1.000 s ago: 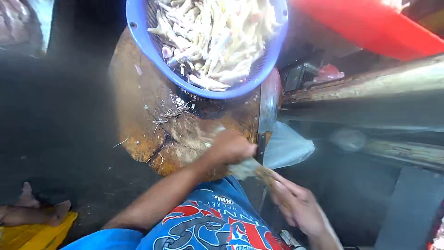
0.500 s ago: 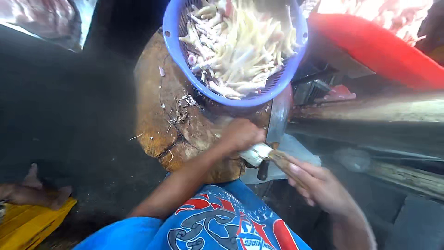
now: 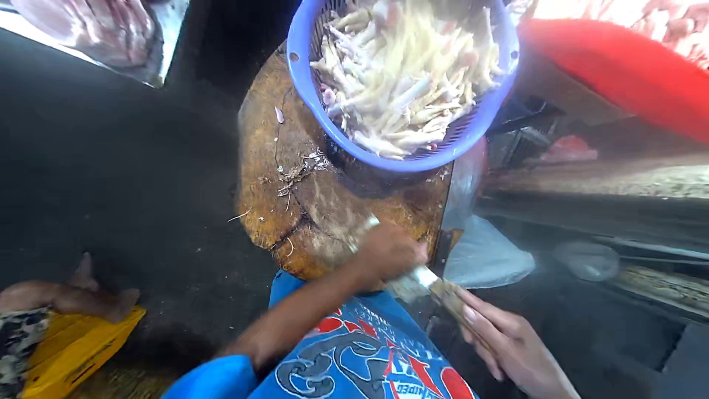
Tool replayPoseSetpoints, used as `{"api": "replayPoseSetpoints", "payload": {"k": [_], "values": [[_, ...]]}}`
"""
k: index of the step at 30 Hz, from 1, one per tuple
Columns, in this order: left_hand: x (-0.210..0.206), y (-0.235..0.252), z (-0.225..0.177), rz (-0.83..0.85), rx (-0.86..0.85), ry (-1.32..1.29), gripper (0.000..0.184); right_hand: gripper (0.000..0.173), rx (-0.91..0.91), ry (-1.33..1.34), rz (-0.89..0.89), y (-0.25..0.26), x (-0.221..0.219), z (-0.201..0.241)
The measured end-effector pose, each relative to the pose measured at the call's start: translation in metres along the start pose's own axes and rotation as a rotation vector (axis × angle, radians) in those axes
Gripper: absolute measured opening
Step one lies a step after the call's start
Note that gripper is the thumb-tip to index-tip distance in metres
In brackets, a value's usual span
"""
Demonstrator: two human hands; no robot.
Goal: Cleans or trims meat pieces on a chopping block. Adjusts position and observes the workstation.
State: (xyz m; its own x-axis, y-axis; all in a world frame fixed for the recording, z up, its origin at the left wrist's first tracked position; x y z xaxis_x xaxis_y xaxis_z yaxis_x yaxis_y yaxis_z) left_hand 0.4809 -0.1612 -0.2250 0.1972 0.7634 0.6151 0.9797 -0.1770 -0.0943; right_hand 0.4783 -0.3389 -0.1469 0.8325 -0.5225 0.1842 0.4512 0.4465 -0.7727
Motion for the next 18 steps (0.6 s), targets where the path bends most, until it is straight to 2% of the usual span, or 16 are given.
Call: {"api": "replayPoseSetpoints", "payload": {"k": [1,3,5,7,8,10,12,14,16,18], "values": [[-0.008,-0.005,-0.014,-0.039,-0.016,0.005,0.049,0.042,-0.026,0.014,0.012,-0.008,0.004,-0.011],[0.008,-0.017,-0.002,0.012,0.001,-0.006,0.049,0.043,-0.016,0.074,0.032,0.004,-0.022,-0.015],[0.049,-0.022,0.052,0.184,0.029,-0.013,0.047,0.045,0.047,0.147,0.014,0.047,-0.076,0.016],[0.094,-0.021,0.102,0.179,-0.038,0.144,0.048,0.046,0.045,0.19,-0.01,0.084,-0.119,0.054],[0.108,-0.021,0.111,0.138,-0.076,0.214,0.051,0.046,0.032,0.231,-0.015,0.091,-0.128,0.062],[0.112,-0.024,0.103,0.108,-0.08,0.256,0.05,0.046,0.047,0.232,-0.033,0.079,-0.127,0.061],[0.065,-0.042,0.071,0.171,-0.075,0.157,0.048,0.044,0.007,0.157,-0.076,0.031,-0.118,0.03],[0.028,-0.074,0.033,0.153,-0.119,0.045,0.045,0.042,-0.027,0.143,-0.097,-0.014,-0.12,0.0],[0.032,-0.093,0.03,0.215,-0.159,0.023,0.048,0.041,-0.004,0.196,-0.103,-0.021,-0.147,-0.004],[0.068,-0.091,0.061,0.371,-0.185,0.023,0.046,0.042,0.038,0.254,-0.166,0.009,-0.189,0.019]]}}
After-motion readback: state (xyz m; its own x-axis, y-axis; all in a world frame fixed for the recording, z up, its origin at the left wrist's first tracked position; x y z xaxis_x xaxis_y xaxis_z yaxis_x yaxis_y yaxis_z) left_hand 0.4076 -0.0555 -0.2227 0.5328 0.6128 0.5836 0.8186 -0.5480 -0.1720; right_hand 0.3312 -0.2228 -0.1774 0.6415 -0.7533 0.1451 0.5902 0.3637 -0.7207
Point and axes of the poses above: each hand's wrist, its own y-axis towards the middle knuckle, its own x-axis out of the back of the hand, z = x × y, the point moved 10 cm from there along y, towards the middle knuckle, and after that the axes turned 3 degrees about z, right-handed, at the moved point
